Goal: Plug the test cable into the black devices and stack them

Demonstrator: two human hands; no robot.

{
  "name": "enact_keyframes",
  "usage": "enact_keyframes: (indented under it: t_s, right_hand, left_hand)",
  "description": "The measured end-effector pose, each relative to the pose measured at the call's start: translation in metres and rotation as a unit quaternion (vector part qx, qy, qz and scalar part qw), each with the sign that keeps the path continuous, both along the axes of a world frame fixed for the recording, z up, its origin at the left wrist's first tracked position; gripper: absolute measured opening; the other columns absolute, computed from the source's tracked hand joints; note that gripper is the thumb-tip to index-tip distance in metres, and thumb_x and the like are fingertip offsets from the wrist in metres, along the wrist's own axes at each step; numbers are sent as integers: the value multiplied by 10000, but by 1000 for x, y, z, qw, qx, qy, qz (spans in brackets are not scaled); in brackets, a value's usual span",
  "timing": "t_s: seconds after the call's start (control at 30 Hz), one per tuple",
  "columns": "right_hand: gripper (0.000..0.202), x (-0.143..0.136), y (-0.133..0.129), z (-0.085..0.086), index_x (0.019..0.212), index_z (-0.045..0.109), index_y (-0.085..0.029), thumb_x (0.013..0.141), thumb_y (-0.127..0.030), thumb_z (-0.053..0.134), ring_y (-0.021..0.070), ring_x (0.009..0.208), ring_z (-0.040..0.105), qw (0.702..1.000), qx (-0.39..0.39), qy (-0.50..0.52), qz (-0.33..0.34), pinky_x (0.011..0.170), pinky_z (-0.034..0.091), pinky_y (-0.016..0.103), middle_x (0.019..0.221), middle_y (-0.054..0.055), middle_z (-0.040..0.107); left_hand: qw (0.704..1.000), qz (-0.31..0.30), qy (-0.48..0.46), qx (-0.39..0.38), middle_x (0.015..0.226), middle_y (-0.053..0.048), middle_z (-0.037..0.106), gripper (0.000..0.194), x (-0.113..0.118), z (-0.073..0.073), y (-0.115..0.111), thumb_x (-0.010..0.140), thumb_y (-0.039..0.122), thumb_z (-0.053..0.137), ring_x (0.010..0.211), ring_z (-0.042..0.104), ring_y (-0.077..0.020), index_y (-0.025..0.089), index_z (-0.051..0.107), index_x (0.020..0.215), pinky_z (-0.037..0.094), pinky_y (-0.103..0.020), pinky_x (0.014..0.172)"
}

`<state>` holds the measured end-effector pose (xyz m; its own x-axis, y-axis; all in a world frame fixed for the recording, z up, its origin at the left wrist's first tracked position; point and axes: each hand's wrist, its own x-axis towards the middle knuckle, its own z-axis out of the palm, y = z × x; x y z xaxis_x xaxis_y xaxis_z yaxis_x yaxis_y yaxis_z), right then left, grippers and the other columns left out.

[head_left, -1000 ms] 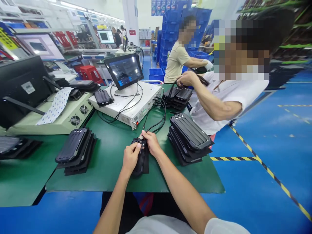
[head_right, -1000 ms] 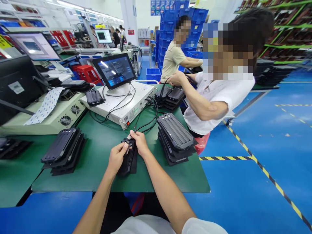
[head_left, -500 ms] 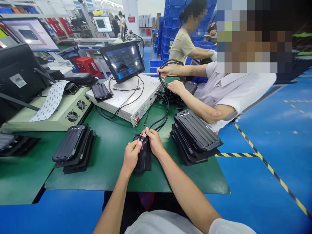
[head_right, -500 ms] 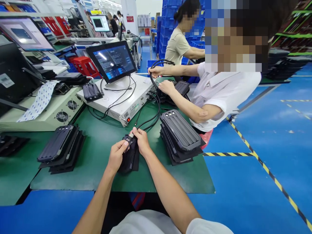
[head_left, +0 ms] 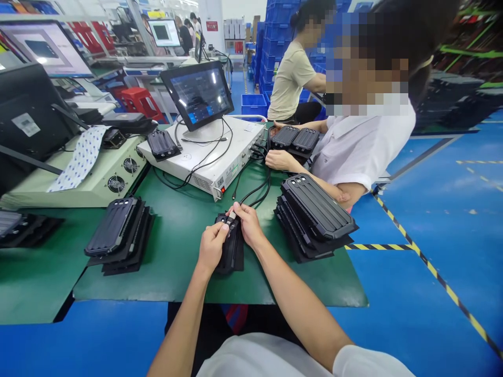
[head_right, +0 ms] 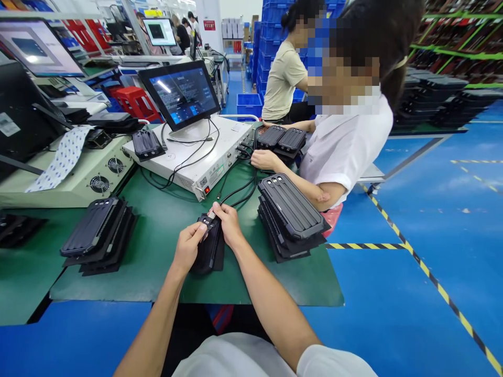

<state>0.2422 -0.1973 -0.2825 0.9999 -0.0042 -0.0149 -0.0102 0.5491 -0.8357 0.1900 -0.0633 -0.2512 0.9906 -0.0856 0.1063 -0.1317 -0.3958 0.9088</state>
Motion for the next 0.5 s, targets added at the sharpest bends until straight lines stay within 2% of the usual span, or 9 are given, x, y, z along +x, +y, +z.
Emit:
enact_keyframes:
  t_s: [0.3, 0.5]
  right_hand:
    - [459, 1, 0, -3, 733, 718, -184, 863, -623, 755, 145, 681, 588, 1000, -11, -6, -4, 690, 478, 252, 719, 15, 679]
    - [448, 0, 0, -2, 733, 721, -183, 865, -609, 764, 144, 670, 584, 1000, -2, 0, 3, 680, 480, 252, 721, 19, 688]
  left_hand:
    - [1000, 11, 8, 16, 605, 9, 451, 483, 0, 3, -2, 950, 563, 513, 609, 401, -153, 225, 456, 610, 357, -280, 608]
    - [1000, 2, 4, 10, 621, 9, 435, 438, 0, 3, -1, 965, 489, 493, 632, 397, -160, 226, 449, 619, 328, -291, 617]
